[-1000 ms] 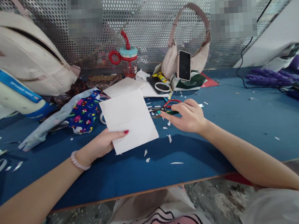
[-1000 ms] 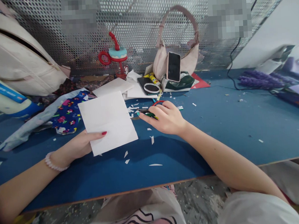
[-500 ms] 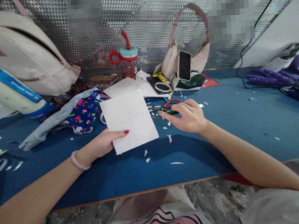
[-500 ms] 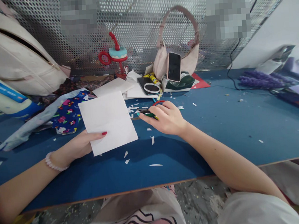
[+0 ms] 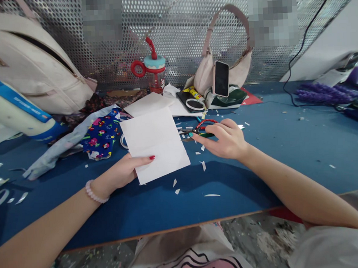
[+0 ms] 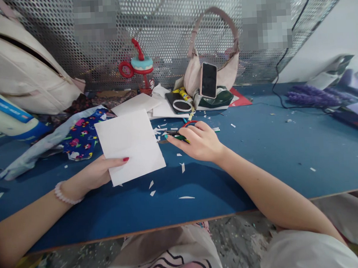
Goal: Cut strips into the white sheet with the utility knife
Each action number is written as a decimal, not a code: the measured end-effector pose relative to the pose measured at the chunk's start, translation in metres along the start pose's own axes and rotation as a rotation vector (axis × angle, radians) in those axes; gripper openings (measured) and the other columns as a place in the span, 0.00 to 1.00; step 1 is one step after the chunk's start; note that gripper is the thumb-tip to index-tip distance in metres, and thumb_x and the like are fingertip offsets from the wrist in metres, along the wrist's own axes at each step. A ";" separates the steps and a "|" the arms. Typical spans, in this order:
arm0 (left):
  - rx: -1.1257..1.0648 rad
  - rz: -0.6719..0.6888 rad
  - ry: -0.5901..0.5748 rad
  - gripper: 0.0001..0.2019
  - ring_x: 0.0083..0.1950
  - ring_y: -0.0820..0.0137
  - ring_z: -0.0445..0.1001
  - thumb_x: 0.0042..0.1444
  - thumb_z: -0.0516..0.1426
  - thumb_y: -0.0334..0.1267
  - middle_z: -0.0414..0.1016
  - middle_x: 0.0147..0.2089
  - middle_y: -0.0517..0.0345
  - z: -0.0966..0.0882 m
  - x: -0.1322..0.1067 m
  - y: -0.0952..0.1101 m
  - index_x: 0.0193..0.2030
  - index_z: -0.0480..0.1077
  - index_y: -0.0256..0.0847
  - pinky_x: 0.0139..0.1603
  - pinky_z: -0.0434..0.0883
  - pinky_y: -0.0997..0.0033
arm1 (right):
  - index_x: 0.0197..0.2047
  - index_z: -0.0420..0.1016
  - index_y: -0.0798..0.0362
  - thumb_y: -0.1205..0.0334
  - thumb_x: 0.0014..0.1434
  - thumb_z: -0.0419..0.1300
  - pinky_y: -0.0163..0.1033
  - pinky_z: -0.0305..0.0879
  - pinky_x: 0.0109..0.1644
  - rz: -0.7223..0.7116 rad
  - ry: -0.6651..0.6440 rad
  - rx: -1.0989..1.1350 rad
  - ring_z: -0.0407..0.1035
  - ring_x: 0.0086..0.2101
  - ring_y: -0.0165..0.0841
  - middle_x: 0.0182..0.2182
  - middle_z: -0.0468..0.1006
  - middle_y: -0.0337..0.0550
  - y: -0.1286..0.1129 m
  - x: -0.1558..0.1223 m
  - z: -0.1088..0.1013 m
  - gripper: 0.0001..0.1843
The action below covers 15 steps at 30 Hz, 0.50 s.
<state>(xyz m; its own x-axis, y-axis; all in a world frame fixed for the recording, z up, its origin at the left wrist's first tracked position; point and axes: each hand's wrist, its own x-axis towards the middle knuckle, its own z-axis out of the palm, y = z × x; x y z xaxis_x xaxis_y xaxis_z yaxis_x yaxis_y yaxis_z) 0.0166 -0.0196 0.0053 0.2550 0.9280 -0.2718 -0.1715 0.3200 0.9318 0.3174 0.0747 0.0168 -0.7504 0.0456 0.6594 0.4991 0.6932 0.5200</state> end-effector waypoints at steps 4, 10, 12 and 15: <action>0.004 -0.007 0.014 0.35 0.62 0.46 0.74 0.47 0.71 0.43 0.78 0.59 0.45 -0.001 0.000 0.000 0.62 0.71 0.43 0.61 0.76 0.53 | 0.46 0.80 0.42 0.66 0.64 0.61 0.40 0.52 0.34 -0.012 0.029 0.012 0.61 0.27 0.29 0.29 0.74 0.37 0.000 0.000 0.000 0.11; 0.019 -0.018 0.045 0.32 0.59 0.48 0.77 0.48 0.70 0.39 0.80 0.56 0.45 0.001 0.001 -0.001 0.62 0.71 0.43 0.59 0.77 0.54 | 0.49 0.79 0.40 0.67 0.64 0.61 0.40 0.52 0.35 -0.001 0.104 0.058 0.62 0.30 0.29 0.31 0.74 0.36 0.000 0.001 0.001 0.14; 0.026 -0.005 0.051 0.31 0.58 0.48 0.78 0.48 0.71 0.39 0.81 0.55 0.46 0.001 0.001 -0.002 0.60 0.72 0.43 0.57 0.78 0.54 | 0.48 0.79 0.39 0.66 0.64 0.61 0.40 0.52 0.35 0.012 0.089 0.066 0.61 0.29 0.28 0.31 0.74 0.36 0.001 0.000 0.002 0.13; 0.046 0.038 0.090 0.26 0.57 0.50 0.78 0.51 0.70 0.39 0.80 0.54 0.48 -0.004 0.000 0.004 0.57 0.74 0.42 0.57 0.77 0.55 | 0.48 0.79 0.40 0.67 0.64 0.61 0.40 0.52 0.35 0.039 0.047 0.098 0.60 0.29 0.28 0.32 0.73 0.37 0.001 -0.002 0.002 0.13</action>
<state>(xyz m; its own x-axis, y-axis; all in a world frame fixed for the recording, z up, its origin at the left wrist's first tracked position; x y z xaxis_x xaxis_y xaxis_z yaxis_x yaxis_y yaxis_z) 0.0123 -0.0176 0.0083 0.1624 0.9534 -0.2544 -0.1351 0.2769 0.9514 0.3182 0.0764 0.0153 -0.7090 0.0418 0.7039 0.4809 0.7588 0.4393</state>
